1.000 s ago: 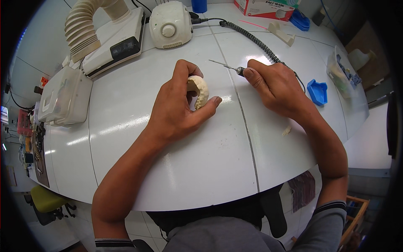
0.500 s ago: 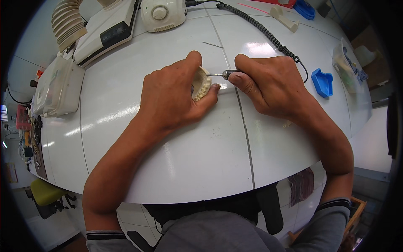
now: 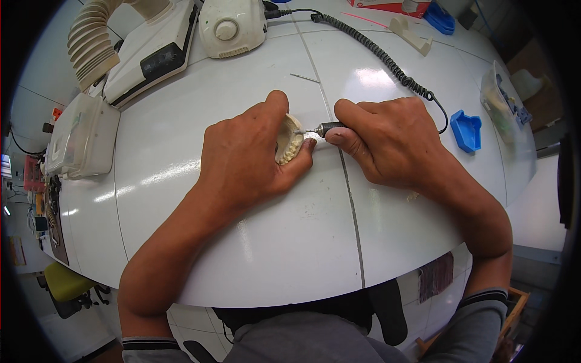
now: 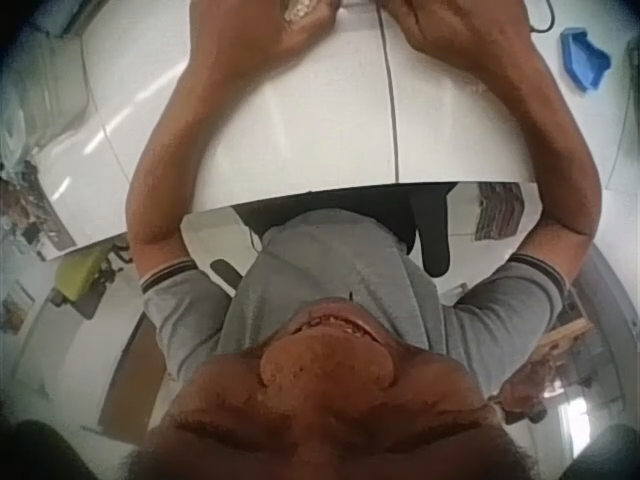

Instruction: Trimming a plaster dental model using a rotary tool.

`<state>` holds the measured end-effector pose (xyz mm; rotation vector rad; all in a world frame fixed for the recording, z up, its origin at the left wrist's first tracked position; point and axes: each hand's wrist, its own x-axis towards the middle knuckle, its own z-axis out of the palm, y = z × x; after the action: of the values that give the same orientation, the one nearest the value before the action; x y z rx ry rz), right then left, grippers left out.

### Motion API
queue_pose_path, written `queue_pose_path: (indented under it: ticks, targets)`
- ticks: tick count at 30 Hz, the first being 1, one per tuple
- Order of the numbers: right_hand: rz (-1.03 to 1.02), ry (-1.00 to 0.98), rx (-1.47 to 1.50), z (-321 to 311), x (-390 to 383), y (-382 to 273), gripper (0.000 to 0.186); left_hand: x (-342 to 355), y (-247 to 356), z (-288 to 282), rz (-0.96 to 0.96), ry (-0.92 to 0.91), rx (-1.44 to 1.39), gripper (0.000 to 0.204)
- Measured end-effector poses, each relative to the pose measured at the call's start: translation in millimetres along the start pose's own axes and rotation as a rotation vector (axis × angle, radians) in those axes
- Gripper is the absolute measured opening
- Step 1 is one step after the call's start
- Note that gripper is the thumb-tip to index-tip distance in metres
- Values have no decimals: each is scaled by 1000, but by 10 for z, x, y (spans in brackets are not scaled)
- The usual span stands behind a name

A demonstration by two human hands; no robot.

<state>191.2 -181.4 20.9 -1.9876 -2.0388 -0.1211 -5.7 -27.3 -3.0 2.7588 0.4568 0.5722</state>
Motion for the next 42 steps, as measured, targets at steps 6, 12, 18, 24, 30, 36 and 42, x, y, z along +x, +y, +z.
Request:
queue_pose_path:
  ticks: [6, 12, 18, 24, 30, 36, 42]
  targets:
    - [-18, 14, -7, 9, -4, 12, 44, 17, 18, -28, -15, -11, 5, 43]
    - [3, -9, -1, -14, -2, -3, 44, 26, 34, -26, -32, -15, 5, 42]
    - [24, -40, 12, -28, 11, -20, 49, 19, 36, -40, -37, -21, 11, 41]
    - [29, -74, 11, -50, -1, -6, 48, 30, 50, -8, -19, -12, -11, 41]
    - [20, -50, 1, -52, -14, -12, 41, 21, 38, -42, -39, -43, 19, 41]
    - [34, -107, 4, -76, 12, -17, 48, 12, 39, -42, -48, -42, 7, 40]
    - [38, -105, 10, -60, 14, -8, 48, 33, 43, -51, -52, -50, 7, 41]
